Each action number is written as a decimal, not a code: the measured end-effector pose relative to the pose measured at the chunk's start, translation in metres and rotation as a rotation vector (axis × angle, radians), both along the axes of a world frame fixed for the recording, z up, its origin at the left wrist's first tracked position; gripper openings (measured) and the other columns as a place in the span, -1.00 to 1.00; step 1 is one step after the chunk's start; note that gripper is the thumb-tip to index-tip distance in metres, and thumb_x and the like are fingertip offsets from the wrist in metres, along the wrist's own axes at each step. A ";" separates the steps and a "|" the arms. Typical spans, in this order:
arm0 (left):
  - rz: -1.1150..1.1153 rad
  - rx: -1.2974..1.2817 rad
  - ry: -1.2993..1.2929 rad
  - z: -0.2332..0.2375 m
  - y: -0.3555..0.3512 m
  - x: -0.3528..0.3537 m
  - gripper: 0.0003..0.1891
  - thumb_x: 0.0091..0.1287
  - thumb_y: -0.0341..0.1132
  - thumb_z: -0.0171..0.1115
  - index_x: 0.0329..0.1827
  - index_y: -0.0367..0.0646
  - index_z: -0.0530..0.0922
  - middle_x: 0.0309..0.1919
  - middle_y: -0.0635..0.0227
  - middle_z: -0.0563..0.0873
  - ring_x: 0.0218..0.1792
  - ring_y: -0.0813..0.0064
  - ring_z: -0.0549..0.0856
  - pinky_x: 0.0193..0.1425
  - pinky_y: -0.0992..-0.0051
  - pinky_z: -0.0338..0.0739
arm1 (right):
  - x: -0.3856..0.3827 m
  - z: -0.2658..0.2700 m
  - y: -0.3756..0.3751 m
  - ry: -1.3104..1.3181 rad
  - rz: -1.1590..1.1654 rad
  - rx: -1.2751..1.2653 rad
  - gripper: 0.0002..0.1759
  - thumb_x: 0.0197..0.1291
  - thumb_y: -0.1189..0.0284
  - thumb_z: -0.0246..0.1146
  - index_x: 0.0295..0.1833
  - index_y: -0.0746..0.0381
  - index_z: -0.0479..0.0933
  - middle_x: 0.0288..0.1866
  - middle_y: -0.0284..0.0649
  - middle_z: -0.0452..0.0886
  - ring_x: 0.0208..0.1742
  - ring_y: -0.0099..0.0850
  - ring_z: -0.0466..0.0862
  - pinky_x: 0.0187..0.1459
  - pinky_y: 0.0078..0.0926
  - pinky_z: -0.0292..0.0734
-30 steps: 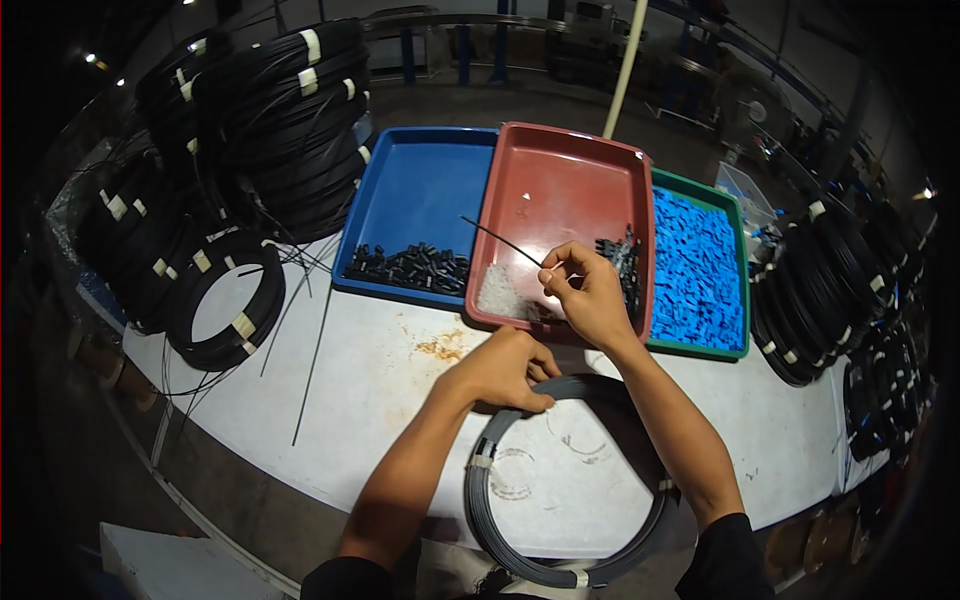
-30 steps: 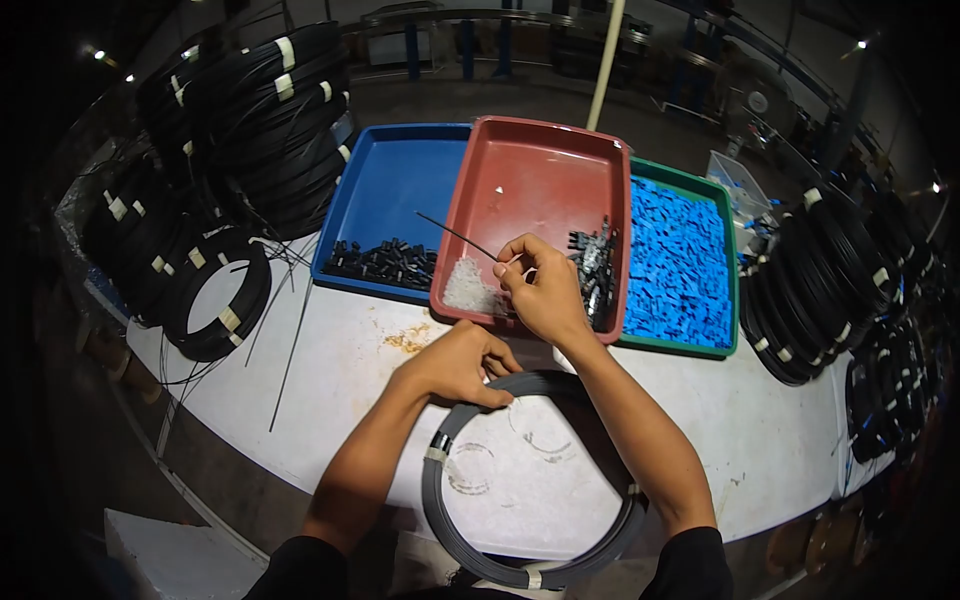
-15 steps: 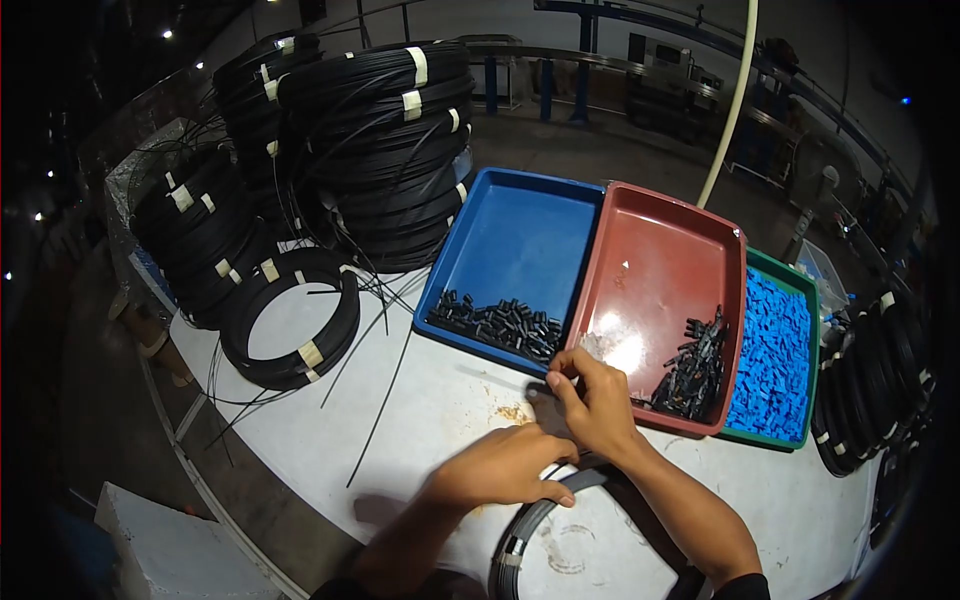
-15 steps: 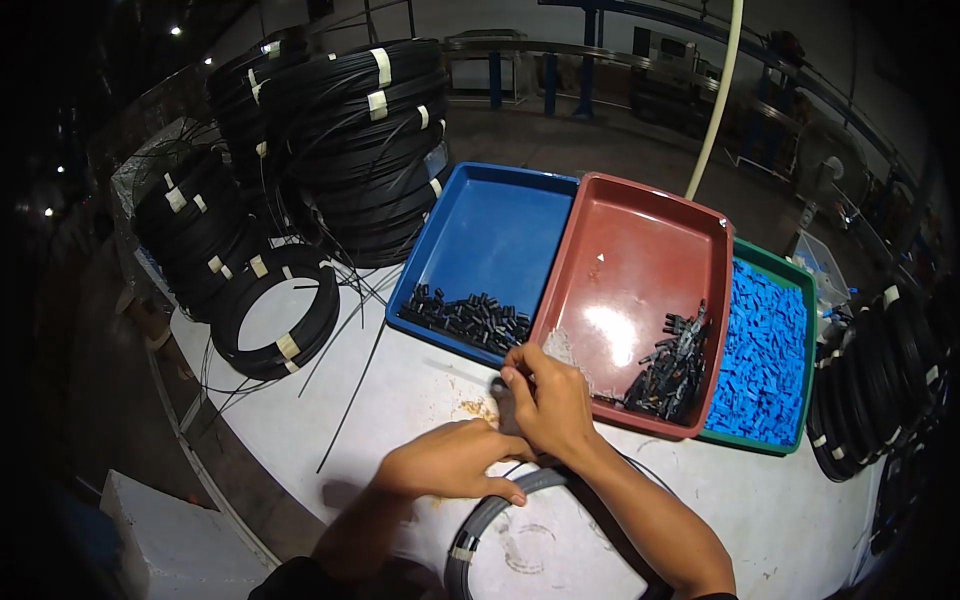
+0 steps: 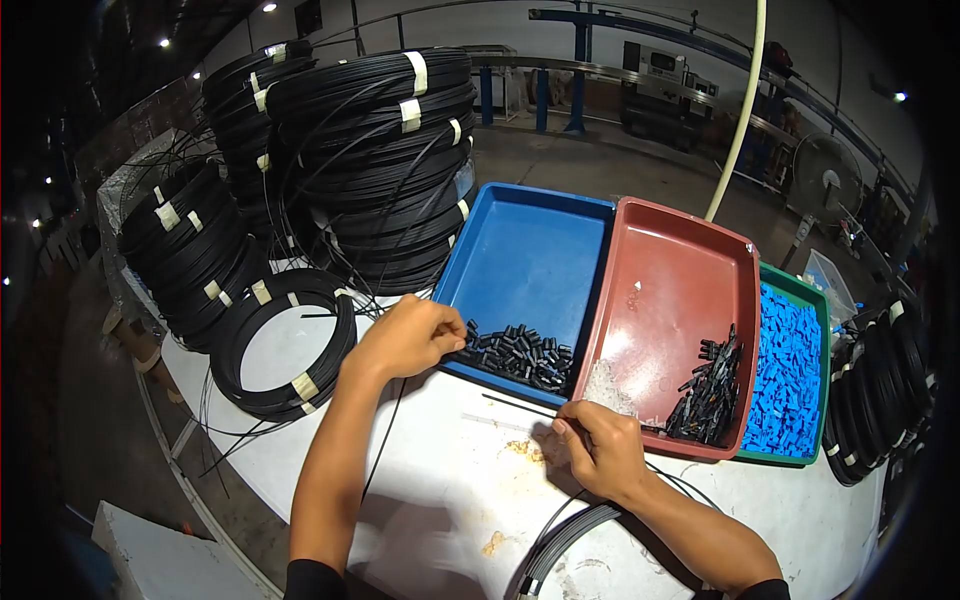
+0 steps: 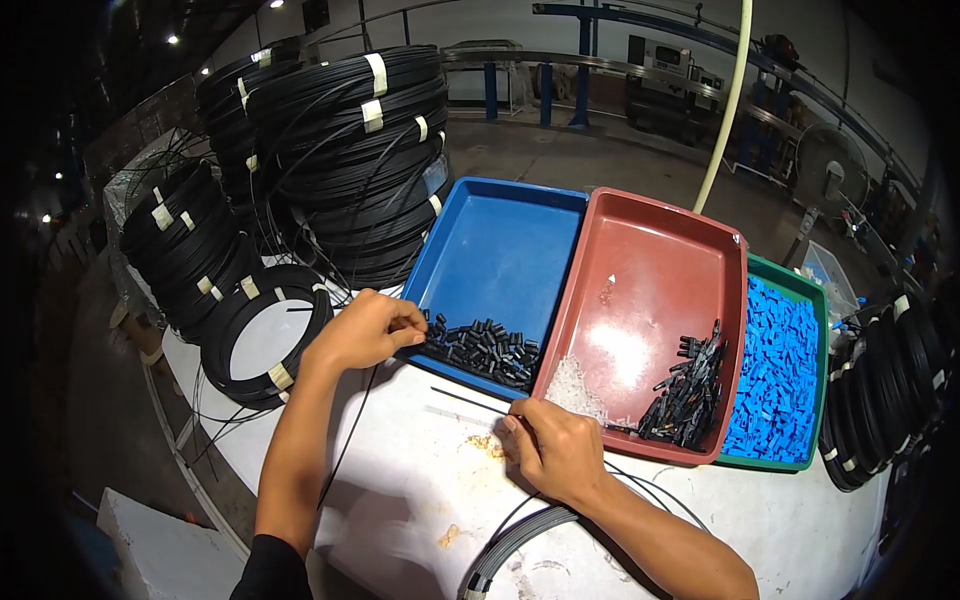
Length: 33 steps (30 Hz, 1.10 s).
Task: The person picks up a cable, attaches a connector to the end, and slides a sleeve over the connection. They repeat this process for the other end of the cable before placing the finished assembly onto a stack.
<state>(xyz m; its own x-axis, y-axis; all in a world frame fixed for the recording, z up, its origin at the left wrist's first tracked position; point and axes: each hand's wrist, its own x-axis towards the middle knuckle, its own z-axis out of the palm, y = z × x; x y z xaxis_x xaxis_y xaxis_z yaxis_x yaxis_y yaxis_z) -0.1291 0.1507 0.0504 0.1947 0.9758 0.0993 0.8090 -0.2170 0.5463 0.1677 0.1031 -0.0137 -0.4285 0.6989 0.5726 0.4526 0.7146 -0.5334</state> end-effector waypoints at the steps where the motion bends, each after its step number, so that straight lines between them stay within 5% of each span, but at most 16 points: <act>1: -0.032 0.059 -0.059 -0.005 0.007 0.004 -0.81 0.26 -0.42 0.47 -0.13 -0.35 0.78 -0.33 0.10 0.86 -0.29 0.40 0.85 -0.13 0.45 0.70 | 0.001 0.000 -0.001 -0.001 0.000 0.001 -0.90 0.31 0.47 0.34 -0.14 0.27 0.65 -0.43 -0.11 0.71 -0.51 -0.18 0.73 -0.44 -0.29 0.62; 3: -0.107 0.006 -0.018 -0.006 0.013 0.013 -0.81 0.26 -0.40 0.47 -0.13 -0.31 0.80 -0.31 0.08 0.86 -0.26 0.34 0.86 -0.08 0.41 0.71 | 0.002 0.003 -0.002 0.024 0.032 -0.005 -0.90 0.28 0.61 0.35 -0.11 0.37 0.64 -0.38 -0.02 0.69 -0.46 -0.30 0.70 -0.40 -0.37 0.56; 9: -0.221 -0.003 -0.017 -0.030 0.036 0.025 -0.82 0.23 -0.42 0.48 -0.13 -0.26 0.82 -0.31 0.09 0.86 -0.31 0.29 0.84 -0.11 0.39 0.69 | 0.003 0.007 -0.003 -0.037 0.032 -0.019 -0.83 0.20 0.70 0.30 -0.08 0.38 0.63 -0.37 -0.04 0.68 -0.43 -0.23 0.71 -0.37 -0.35 0.58; 16: 0.010 0.144 0.011 -0.022 0.050 0.006 -0.79 0.25 -0.44 0.47 -0.06 -0.23 0.82 -0.23 0.06 0.86 -0.25 0.25 0.86 -0.08 0.36 0.71 | 0.005 0.001 0.003 0.023 0.081 0.122 -0.72 0.06 0.65 0.34 -0.06 0.27 0.65 -0.35 -0.13 0.69 -0.39 -0.14 0.74 -0.36 -0.23 0.66; 28: -0.137 0.254 0.197 -0.042 0.063 0.034 -0.69 0.24 -0.36 0.49 0.05 -0.18 0.80 -0.11 0.08 0.86 -0.12 0.13 0.84 0.08 0.29 0.71 | 0.007 0.003 -0.001 0.023 0.056 0.076 -0.88 0.18 0.56 0.38 -0.16 0.30 0.66 -0.38 -0.09 0.67 -0.39 -0.15 0.73 -0.34 -0.27 0.64; 33: -0.010 0.141 0.141 -0.033 0.065 0.047 -0.76 0.23 -0.33 0.51 -0.04 -0.12 0.84 -0.17 0.11 0.86 -0.12 0.14 0.83 0.06 0.25 0.70 | 0.008 0.004 -0.003 0.010 0.067 0.024 -0.92 0.19 0.56 0.38 -0.19 0.30 0.67 -0.35 -0.09 0.72 -0.38 -0.16 0.75 -0.32 -0.29 0.66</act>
